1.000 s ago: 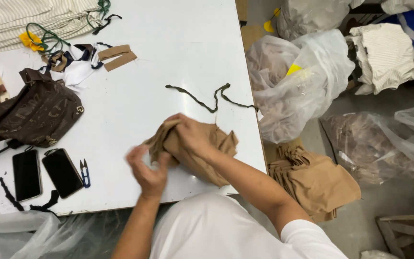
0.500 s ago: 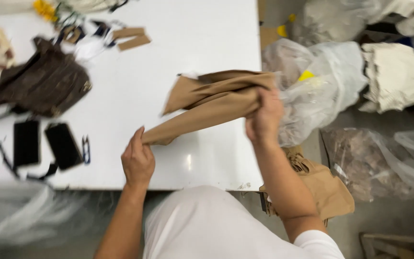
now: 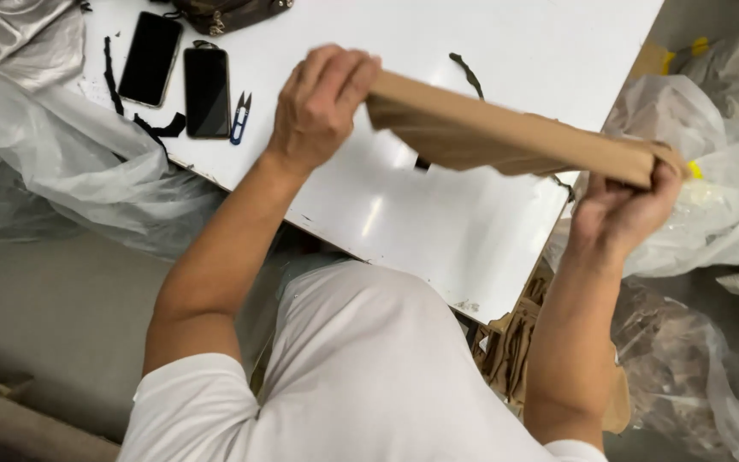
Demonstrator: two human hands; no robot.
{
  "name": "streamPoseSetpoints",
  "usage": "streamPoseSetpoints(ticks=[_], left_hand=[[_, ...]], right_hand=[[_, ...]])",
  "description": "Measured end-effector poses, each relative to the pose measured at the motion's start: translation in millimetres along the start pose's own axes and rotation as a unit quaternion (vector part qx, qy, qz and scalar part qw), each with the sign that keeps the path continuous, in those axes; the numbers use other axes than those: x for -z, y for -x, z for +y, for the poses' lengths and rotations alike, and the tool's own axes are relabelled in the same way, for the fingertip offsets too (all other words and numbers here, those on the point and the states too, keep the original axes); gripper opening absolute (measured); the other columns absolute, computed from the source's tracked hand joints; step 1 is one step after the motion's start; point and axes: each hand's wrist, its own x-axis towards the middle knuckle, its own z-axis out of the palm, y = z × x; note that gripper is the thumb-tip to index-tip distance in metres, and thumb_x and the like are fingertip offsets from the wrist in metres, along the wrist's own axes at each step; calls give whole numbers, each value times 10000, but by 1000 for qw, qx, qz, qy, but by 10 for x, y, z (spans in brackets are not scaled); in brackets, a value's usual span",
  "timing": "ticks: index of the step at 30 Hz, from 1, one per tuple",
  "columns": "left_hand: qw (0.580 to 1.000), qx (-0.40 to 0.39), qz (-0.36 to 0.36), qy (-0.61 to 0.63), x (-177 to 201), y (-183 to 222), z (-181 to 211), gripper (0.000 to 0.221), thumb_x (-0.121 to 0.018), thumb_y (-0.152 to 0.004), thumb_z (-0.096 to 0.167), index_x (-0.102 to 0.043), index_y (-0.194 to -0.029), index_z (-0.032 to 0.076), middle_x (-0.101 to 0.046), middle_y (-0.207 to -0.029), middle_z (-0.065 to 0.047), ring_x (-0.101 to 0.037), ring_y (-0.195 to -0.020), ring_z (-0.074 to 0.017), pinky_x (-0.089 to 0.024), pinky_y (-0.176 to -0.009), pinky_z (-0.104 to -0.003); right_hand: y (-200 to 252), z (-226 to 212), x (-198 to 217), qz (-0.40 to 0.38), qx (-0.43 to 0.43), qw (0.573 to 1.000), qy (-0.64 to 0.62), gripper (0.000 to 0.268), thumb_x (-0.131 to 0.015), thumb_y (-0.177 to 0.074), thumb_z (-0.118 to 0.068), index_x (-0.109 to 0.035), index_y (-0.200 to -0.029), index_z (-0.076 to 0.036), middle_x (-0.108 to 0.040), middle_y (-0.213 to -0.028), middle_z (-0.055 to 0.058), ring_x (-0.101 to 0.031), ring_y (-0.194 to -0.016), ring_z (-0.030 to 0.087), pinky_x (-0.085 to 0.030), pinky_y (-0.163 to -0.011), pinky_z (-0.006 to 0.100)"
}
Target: Folding tan-colored t-shirts on a white work table and stacking them for packaging.
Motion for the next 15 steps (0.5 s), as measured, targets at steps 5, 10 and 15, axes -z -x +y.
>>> streamPoseSetpoints(ticks=[5,10,15], left_hand=[[995,-29,-73,63,40,549,225,159,-551,-1085,137,-704,-1042,154,-636,-958,-5,-629,-957,-210,-514,-742,-320],[870,122,-443,178,71,1470,357,269,-693,-947,302,-755,-1080,77,-710,-1117,-144,-618,-1169,-343,-451,-986,-508],[849,256,-444,127,-459,2195,299,486,-623,-1067,435,-662,-1335,31,-620,-1320,-243,-572,-1274,-423,-495,-957,-576]], right_hand=[[-50,499,1175,-34,-22,998,54,362,-584,-933,-355,-602,-1188,-99,-745,-1110,103,-796,-953,249,-712,-848,424],[-250,1575,2976,72,-53,946,313,439,-630,-1025,-341,-494,-1358,-89,-517,-1329,159,-616,-1140,405,-549,-874,664],[-85,1629,2683,-18,145,841,521,359,-649,-1092,-160,-487,-1393,-49,-492,-1390,232,-492,-1326,486,-434,-1062,662]])
